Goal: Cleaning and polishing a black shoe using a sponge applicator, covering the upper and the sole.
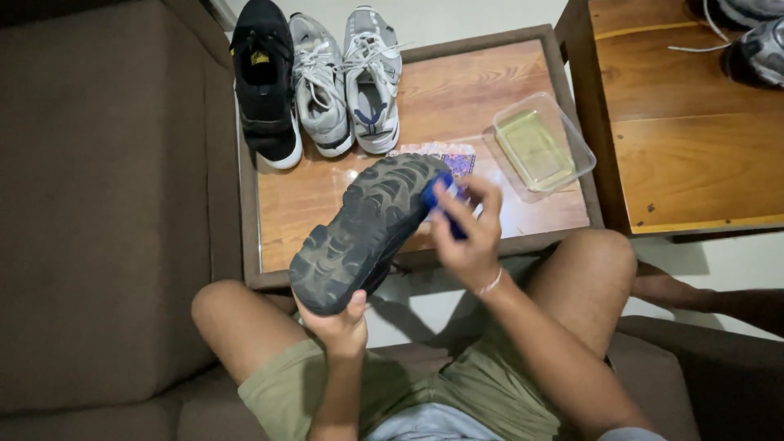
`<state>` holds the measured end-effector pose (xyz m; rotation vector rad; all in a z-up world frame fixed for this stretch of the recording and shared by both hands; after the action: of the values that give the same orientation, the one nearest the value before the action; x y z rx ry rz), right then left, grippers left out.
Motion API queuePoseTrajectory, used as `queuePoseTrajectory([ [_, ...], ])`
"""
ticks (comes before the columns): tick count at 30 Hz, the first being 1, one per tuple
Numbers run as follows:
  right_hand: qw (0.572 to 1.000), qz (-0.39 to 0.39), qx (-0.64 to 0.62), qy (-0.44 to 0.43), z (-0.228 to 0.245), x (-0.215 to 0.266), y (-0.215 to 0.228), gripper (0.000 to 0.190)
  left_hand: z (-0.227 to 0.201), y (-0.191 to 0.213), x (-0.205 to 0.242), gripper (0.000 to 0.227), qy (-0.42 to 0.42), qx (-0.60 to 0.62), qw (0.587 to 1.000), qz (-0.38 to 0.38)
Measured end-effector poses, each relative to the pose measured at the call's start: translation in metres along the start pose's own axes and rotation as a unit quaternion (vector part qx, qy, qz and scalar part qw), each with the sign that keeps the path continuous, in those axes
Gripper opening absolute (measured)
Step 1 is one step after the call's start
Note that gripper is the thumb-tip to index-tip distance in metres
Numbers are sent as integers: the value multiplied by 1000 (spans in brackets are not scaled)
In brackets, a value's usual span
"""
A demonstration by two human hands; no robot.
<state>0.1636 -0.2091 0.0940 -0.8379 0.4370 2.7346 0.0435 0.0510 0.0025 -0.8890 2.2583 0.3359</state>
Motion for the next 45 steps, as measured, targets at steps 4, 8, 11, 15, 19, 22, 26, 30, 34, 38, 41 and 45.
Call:
queuePoseTrajectory([
  [4, 997, -64, -13, -30, -21, -18, 15, 33, 17, 2, 13, 90, 53, 51, 997, -34],
  [8, 998, -41, -33, -20, 1, 9, 5, 34, 8, -12, 14, 90, 79, 72, 993, -60],
  [11, 999, 23, -25, 10, 7, 10, -4, 40, 12, -9, 15, 86, 93, 63, 992, -56],
  [15, 989, 22, 126, -77, -61, -49, 26, 34, 28, 5, 9, 102, 204, -29, 978, -18],
  [19, 888, 56, 327, -317, -172, -85, 76, 36, 20, -6, -11, 96, 166, -16, 984, 65],
  [22, 863, 58, 346, -362, -198, -85, 85, 37, 33, -4, 0, 102, 224, -4, 972, 71],
  [26, 866, 43, 385, -316, -214, -82, 79, 35, 60, 12, 14, 100, 209, -63, 970, 107],
  [30, 874, -13, 436, -214, -222, -81, 86, 33, 45, 9, -12, 112, 141, -43, 976, 162],
  [34, 871, -11, 420, -256, -243, -74, 93, 32, 38, 5, -20, 145, 285, -54, 935, 206],
  [38, 908, -24, 368, -200, -198, -70, 72, 35, 44, 10, -3, 142, 371, -115, 897, 213],
  [41, 965, 20, 233, -118, -149, -58, 41, 38, 52, 8, 1, 122, 276, -67, 940, 190],
  [45, 981, 100, 147, -78, -81, -36, 2, 42, 52, 0, 5, 138, 216, 24, 958, 187],
])
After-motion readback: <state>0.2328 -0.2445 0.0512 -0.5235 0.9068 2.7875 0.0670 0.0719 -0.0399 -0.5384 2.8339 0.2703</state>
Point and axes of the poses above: each hand's wrist, its own x-axis away from the middle knuckle, its own y-axis out of the back of the hand, z = x × y, the point moved 10 cm from there along -x, towards the middle knuckle, and after that the axes turned 15 degrees about -y, right-handed, at the moved point
